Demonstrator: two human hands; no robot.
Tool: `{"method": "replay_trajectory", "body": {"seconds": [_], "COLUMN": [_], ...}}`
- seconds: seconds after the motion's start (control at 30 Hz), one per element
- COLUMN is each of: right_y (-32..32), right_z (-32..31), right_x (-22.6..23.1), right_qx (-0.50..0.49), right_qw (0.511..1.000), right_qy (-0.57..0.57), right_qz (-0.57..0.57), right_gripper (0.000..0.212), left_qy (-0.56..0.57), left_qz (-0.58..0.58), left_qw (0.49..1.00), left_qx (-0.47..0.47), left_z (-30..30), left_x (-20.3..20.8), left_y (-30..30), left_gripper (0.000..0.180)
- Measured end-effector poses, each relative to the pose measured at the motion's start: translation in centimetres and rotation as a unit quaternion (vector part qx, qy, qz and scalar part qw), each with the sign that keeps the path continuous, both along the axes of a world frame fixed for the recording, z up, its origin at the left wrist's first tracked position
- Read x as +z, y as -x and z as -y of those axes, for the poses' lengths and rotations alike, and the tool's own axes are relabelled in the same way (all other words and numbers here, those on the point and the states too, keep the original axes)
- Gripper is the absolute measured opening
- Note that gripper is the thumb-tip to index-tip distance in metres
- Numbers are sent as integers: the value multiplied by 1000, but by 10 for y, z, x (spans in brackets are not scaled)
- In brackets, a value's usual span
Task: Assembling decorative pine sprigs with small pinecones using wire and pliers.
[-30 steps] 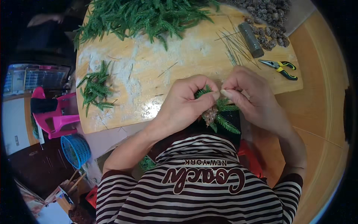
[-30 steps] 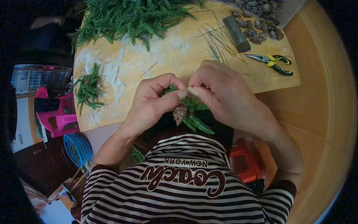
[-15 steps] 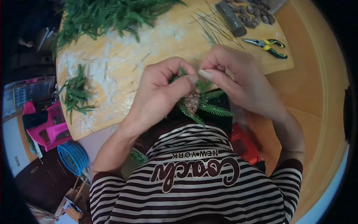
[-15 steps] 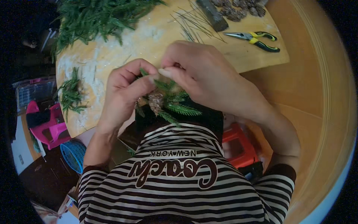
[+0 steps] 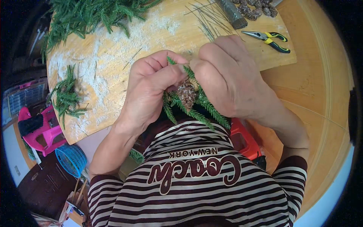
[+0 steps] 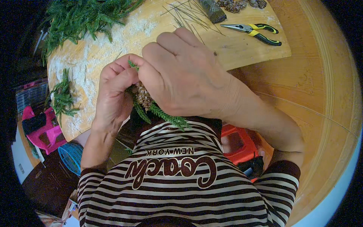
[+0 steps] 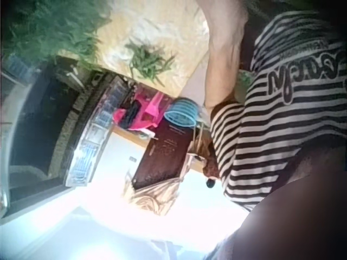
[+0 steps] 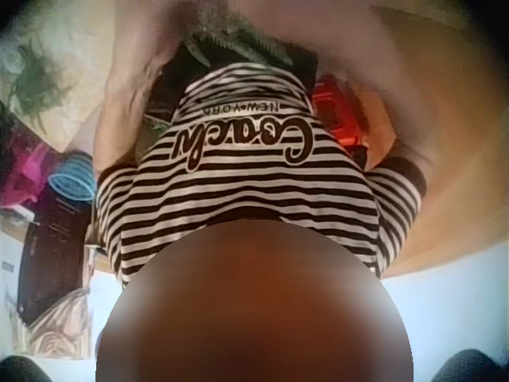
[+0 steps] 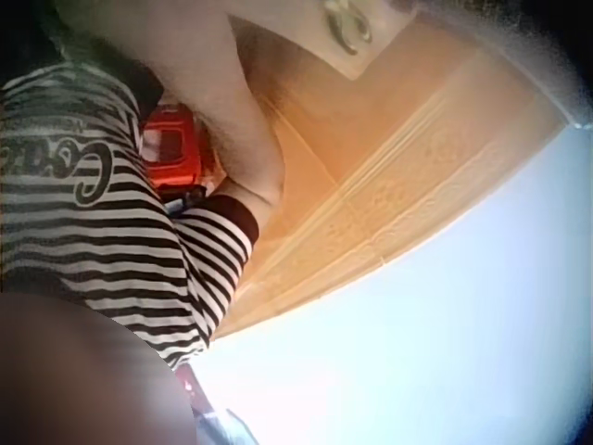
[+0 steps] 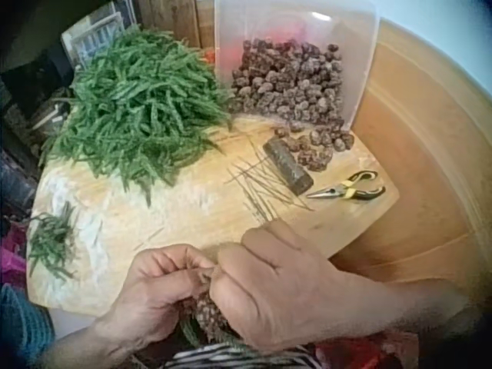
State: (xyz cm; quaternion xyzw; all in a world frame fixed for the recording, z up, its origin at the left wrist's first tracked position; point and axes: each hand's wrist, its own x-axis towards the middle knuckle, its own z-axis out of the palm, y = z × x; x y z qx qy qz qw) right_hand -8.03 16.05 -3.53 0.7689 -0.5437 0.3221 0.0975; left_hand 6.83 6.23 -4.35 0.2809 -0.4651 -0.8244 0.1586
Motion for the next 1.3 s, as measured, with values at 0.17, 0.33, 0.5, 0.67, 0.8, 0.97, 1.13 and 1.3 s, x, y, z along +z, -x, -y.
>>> {"method": "replay_trajectory", "body": {"seconds": [0.17,0.33,0.5,0.67,0.8,0.97,1.13,1.3], "right_y": [1,1,1,28,92,150,170,186], "right_z": [1,-8,-15,-40,-79,-99,-93,-81], "right_x": [-13,-7,-10,-1,0,0,-8,-8], "right_qx": [4,27,12,-105,-211,-261,-229,-193], "right_qw": [999,999,1000,968,961,938,929,925], "right_qy": [46,43,-10,-83,-135,-223,-271,-299], "right_qz": [26,10,6,214,120,-56,-106,-133], "right_gripper": [28,33,35,16,20,27,31,32], "left_qy": [8,-19,15,106,170,203,258,226], "left_qz": [-31,-40,-33,-55,-100,-115,-146,-169], "left_qw": [999,999,999,993,979,971,954,957], "left_qx": [34,9,5,-14,-43,-47,-43,-62], "left_z": [-2,-1,-3,11,28,35,49,56], "left_x": [-4,1,2,0,-8,-1,0,0], "left_y": [-3,-5,-3,-5,-5,1,2,1], "left_gripper": [9,9,9,12,15,18,20,22]}}
